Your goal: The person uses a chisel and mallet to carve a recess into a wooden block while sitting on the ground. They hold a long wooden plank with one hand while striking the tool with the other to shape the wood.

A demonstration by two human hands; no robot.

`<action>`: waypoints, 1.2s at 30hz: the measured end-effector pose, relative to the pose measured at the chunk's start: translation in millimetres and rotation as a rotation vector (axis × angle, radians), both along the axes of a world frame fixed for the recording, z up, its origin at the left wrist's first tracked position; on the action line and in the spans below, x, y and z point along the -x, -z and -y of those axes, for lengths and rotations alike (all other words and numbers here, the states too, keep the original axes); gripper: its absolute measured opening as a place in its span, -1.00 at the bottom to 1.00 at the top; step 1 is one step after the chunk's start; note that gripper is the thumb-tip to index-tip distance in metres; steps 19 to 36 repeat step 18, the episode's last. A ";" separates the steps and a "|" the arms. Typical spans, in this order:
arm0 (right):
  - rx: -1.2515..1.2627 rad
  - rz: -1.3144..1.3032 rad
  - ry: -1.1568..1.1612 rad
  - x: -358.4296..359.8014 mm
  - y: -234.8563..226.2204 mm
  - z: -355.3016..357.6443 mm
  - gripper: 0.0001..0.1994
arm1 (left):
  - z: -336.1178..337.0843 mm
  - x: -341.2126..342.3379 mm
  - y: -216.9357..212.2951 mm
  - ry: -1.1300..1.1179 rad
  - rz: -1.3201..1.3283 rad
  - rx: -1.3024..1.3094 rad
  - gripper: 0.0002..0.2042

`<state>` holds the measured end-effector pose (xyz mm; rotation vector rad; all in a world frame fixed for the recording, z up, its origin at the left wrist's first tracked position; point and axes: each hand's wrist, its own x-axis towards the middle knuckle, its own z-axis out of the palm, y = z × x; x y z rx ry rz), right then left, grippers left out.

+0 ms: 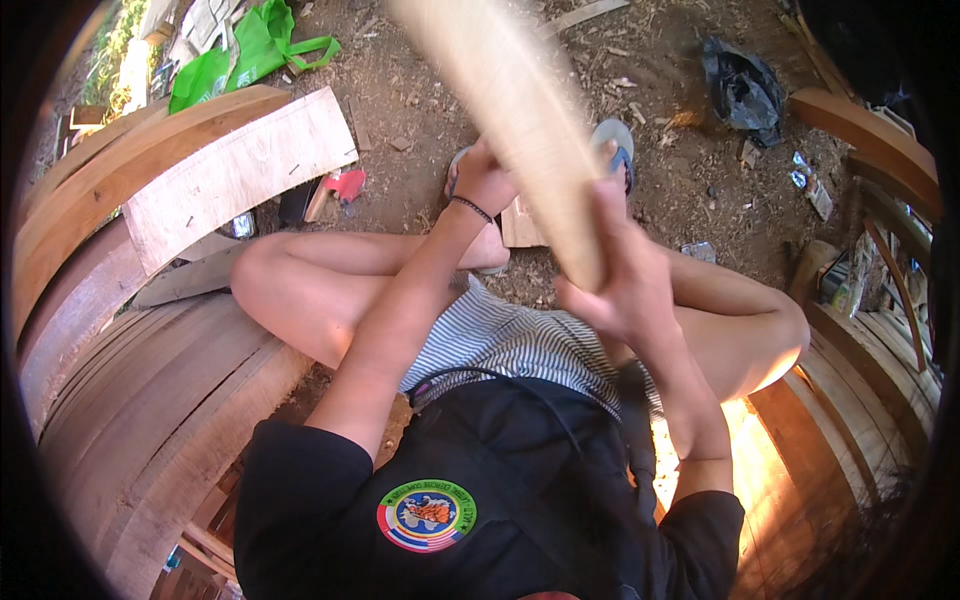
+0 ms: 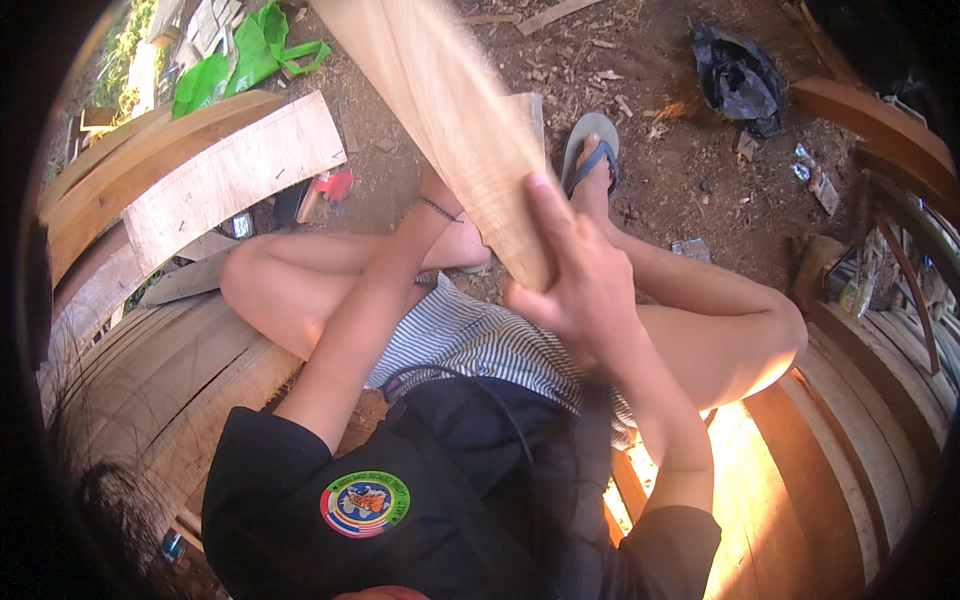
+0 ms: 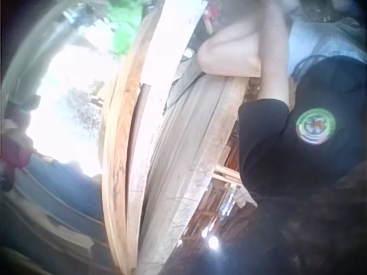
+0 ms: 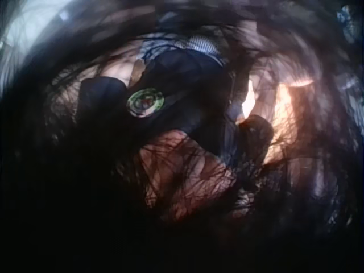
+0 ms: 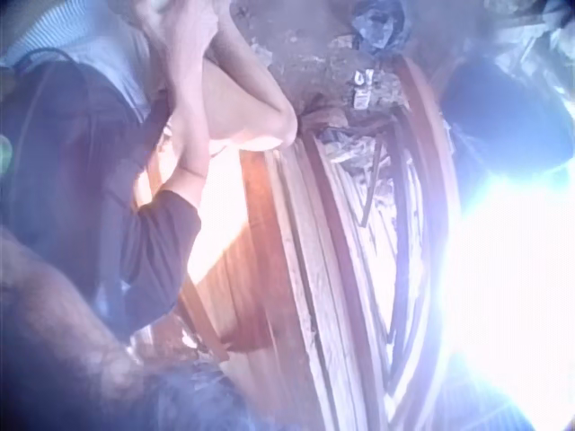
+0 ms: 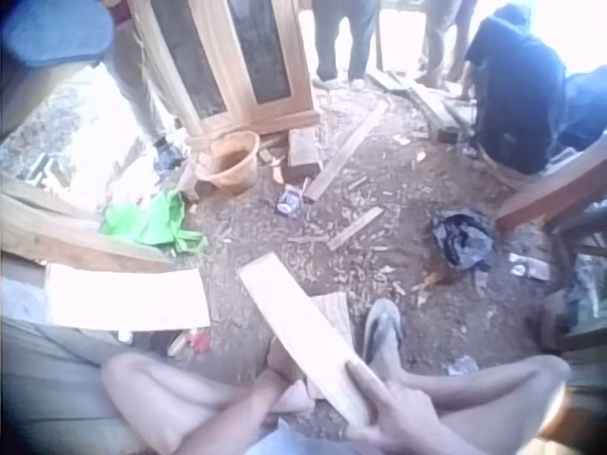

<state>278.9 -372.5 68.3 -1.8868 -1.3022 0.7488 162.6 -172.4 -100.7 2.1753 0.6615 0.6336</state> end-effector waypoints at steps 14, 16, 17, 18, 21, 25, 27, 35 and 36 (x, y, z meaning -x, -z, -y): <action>0.306 -0.002 0.051 -20.1 -5.7 -20.6 -0.11 | -3.7 12.6 10.8 -0.182 -0.049 0.021 -0.79; 0.350 -0.123 0.161 -26.0 4.0 -24.7 -0.11 | -4.1 9.5 -19.6 -0.293 -0.159 0.379 -0.82; 0.346 -0.155 0.206 -24.5 17.1 -21.5 -0.11 | -3.9 13.7 -21.8 -0.370 -0.187 0.543 -0.78; 0.407 -0.158 0.222 -26.0 30.3 -18.7 -0.12 | -6.5 18.3 -14.3 -0.369 -0.067 0.458 -0.82; 0.407 -0.158 0.222 -26.0 30.3 -18.7 -0.12 | -6.5 18.3 -14.3 -0.369 -0.067 0.458 -0.82; 0.407 -0.158 0.222 -26.0 30.3 -18.7 -0.12 | -6.5 18.3 -14.3 -0.369 -0.067 0.458 -0.82; 0.407 -0.158 0.222 -26.0 30.3 -18.7 -0.12 | -6.5 18.3 -14.3 -0.369 -0.067 0.458 -0.82; 0.407 -0.158 0.222 -26.0 30.3 -18.7 -0.12 | -6.5 18.3 -14.3 -0.369 -0.067 0.458 -0.82; 0.407 -0.158 0.222 -26.0 30.3 -18.7 -0.12 | -6.5 18.3 -14.3 -0.369 -0.067 0.458 -0.82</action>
